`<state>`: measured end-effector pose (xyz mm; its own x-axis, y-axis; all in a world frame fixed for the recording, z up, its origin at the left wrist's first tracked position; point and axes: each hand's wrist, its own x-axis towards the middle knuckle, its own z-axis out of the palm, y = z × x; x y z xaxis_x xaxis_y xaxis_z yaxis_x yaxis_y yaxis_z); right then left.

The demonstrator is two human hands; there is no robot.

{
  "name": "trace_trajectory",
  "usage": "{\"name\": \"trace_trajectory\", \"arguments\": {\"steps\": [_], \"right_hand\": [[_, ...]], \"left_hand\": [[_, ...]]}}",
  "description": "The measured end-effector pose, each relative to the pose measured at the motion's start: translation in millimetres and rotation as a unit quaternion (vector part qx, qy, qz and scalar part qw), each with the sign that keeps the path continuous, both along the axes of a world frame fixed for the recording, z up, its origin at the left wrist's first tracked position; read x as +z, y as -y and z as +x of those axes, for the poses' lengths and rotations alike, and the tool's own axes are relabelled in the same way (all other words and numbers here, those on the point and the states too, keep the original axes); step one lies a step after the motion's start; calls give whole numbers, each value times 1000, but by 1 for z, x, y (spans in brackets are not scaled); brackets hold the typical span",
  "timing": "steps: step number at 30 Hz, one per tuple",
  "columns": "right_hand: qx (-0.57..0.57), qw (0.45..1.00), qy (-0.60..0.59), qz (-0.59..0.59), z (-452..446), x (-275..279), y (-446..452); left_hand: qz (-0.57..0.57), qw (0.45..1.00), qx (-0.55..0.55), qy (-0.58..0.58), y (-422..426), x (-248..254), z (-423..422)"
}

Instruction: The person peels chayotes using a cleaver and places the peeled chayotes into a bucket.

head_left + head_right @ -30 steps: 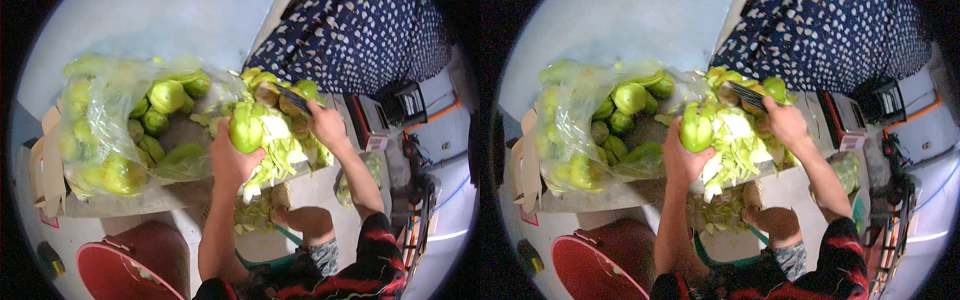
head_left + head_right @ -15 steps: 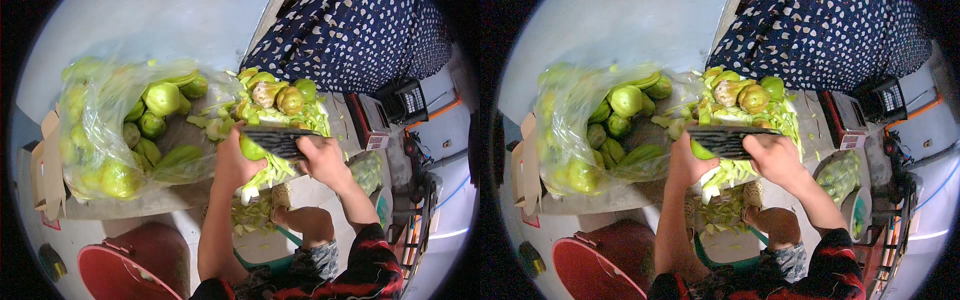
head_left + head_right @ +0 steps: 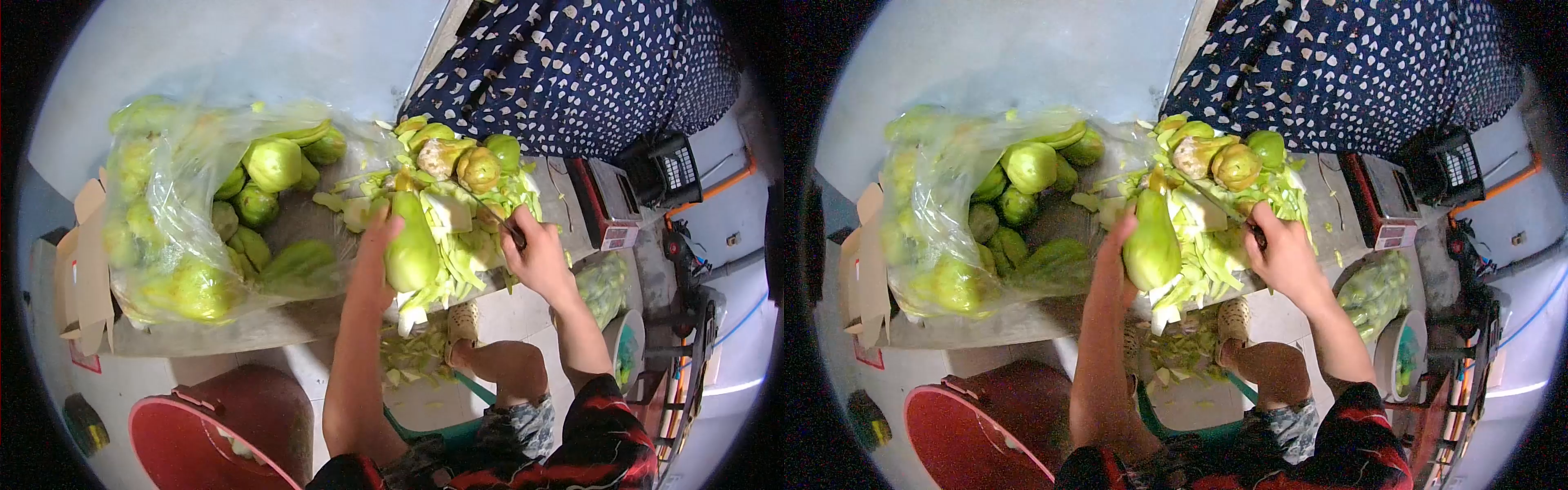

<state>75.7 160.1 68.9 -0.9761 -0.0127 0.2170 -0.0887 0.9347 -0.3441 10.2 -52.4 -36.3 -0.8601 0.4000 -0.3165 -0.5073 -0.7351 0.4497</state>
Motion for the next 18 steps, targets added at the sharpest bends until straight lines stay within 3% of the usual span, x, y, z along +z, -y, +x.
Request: {"name": "trace_trajectory", "arguments": {"steps": [1, 2, 4, 5, 6, 8, 10, 12, 13, 14, 15, 16, 18], "right_hand": [[19, 1000, -15, -2, 2, 0, 2], [36, 999, -31, -5, 4, 1, 2], [49, 998, -31, 16, 12, 4, 1], [75, 996, -20, 47, 14, 7, 2], [103, 991, -9, 79, 16, 9, 3], [133, 984, -29, 114, 20, 12, 8], [202, 970, -71, 112, 23, 23, 21], [231, 964, -84, 104, 25, 32, 27], [247, 961, -99, 79, 27, 35, 31], [263, 956, -114, 54, 27, 36, 33], [263, 953, -123, 91, 22, 32, 26], [156, 980, -54, 107, 12, 13, 16], [4, 983, 65, 169, -12, -2, -6]], "left_hand": [[-175, 981, -84, -27, -4, -12, -6], [-172, 981, -81, -26, -6, -21, -4], [-288, 923, -80, -241, -4, 12, 4], [-328, 881, -8, -341, -9, 2, 4], [-326, 881, -11, -343, -10, 4, 5], [-447, 768, 69, -453, -7, 9, 5], [-441, 783, 38, -438, -9, 5, 2], [-293, 808, 135, -493, -14, 3, 2], [-362, 746, 165, -534, -12, 0, -4], [-362, 746, 164, -535, -10, 1, -2], [-417, 725, 126, -534, -5, 14, 2], [-470, 700, 85, -531, -2, 21, 6], [-470, 711, 76, -518, -1, 23, 9]]}}
